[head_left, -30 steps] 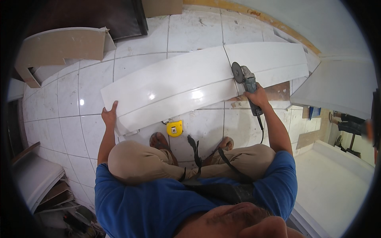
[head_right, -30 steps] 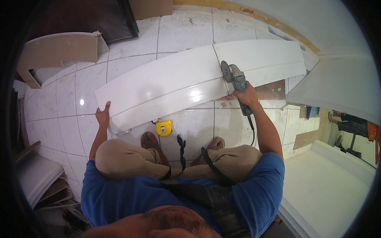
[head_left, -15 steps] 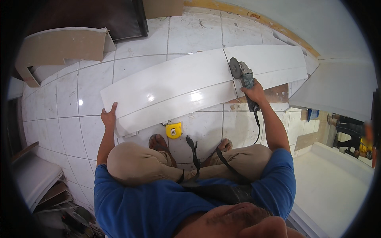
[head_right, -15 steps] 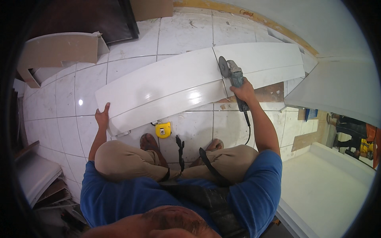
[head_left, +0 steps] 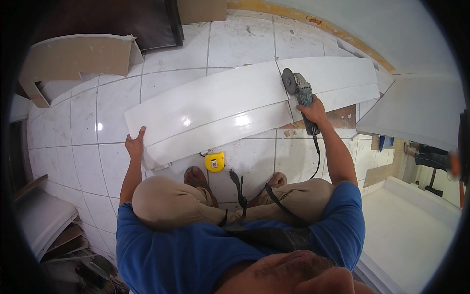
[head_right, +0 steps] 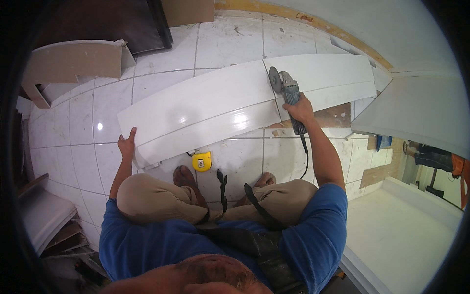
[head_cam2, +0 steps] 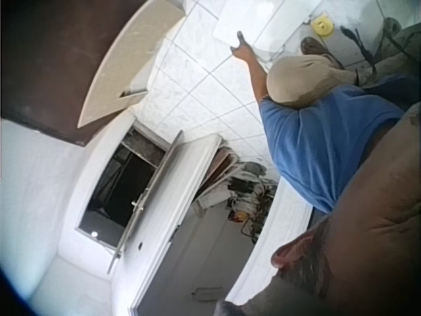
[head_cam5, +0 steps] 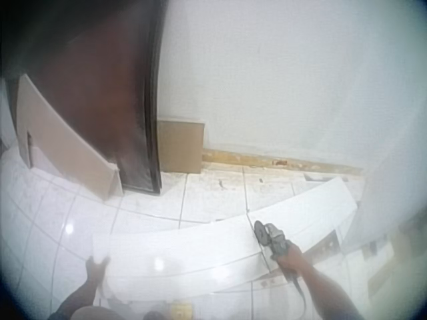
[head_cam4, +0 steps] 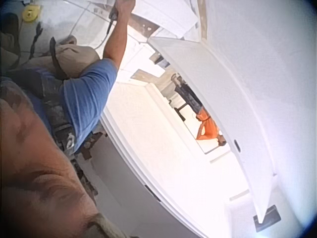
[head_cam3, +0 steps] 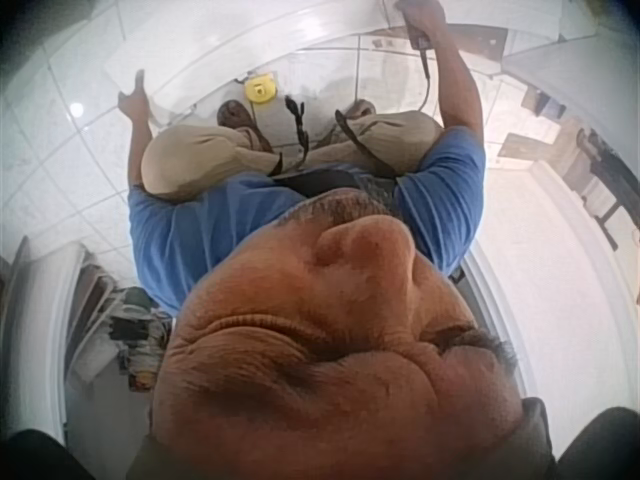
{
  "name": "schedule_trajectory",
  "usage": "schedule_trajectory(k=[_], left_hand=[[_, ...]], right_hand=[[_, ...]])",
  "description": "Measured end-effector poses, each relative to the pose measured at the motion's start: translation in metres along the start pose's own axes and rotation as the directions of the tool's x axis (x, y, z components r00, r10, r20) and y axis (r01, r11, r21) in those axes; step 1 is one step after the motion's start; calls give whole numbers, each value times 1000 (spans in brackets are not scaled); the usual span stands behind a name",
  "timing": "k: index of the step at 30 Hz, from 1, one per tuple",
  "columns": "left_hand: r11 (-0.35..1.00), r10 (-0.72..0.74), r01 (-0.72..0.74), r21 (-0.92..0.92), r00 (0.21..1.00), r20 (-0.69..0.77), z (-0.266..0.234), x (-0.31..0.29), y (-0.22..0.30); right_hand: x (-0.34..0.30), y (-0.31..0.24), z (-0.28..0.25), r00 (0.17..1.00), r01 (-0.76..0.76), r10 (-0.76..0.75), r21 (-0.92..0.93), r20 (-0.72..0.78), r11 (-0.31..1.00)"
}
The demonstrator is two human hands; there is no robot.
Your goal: The person uses an angle grinder to cut a white ceramic tile placed on the floor. They hold the tile steady with one hand while guiding the grinder along a marked line with the other.
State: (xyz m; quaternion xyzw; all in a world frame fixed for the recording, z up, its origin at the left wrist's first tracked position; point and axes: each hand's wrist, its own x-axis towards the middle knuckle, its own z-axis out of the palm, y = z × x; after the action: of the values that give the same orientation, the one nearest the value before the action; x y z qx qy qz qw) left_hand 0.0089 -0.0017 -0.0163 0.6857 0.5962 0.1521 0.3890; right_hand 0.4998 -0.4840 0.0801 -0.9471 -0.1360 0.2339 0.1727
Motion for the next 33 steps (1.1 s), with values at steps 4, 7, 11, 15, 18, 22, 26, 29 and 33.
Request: schedule_trajectory(k=[4, 7, 11, 15, 18, 22, 26, 29, 33], left_hand=[[1000, 28, -29, -9, 998, -47, 2, 5, -10], [1000, 16, -16, -7, 999, -44, 4, 8, -16], [999, 22, -23, -24, 999, -38, 7, 7, -14], [1000, 20, -20, -3, 999, -46, 4, 8, -19], [1000, 12, -12, -2, 999, -44, 6, 7, -15], [1000, 2, -2, 2, 999, -36, 5, 6, -15], [999, -10, 12, 32, 998, -57, 5, 5, -13], [998, 7, -3, 58, 997, -78, 7, 6, -15], [1000, 6, -5, 31, 999, -47, 7, 6, -16]], right_hand=[[0, -2, -1, 1000, 6, -6, -4, 17, 1000], [-2, 2, -1, 1000, 7, -7, -24, 11, 1000], [-9, 9, -1, 1000, 6, -6, -22, 5, 1000], [-17, 5, -2, 1000, -8, 8, -1, 21, 1000], [-19, 15, -1, 1000, 0, 0, -13, 14, 1000], [-25, 22, -1, 999, -3, 3, -3, 32, 1000], [-32, 23, -1, 999, -12, 13, -30, 44, 999], [-35, 26, -2, 998, -35, 34, 7, 60, 999], [-37, 31, -1, 999, -18, 18, 3, 46, 1000]])
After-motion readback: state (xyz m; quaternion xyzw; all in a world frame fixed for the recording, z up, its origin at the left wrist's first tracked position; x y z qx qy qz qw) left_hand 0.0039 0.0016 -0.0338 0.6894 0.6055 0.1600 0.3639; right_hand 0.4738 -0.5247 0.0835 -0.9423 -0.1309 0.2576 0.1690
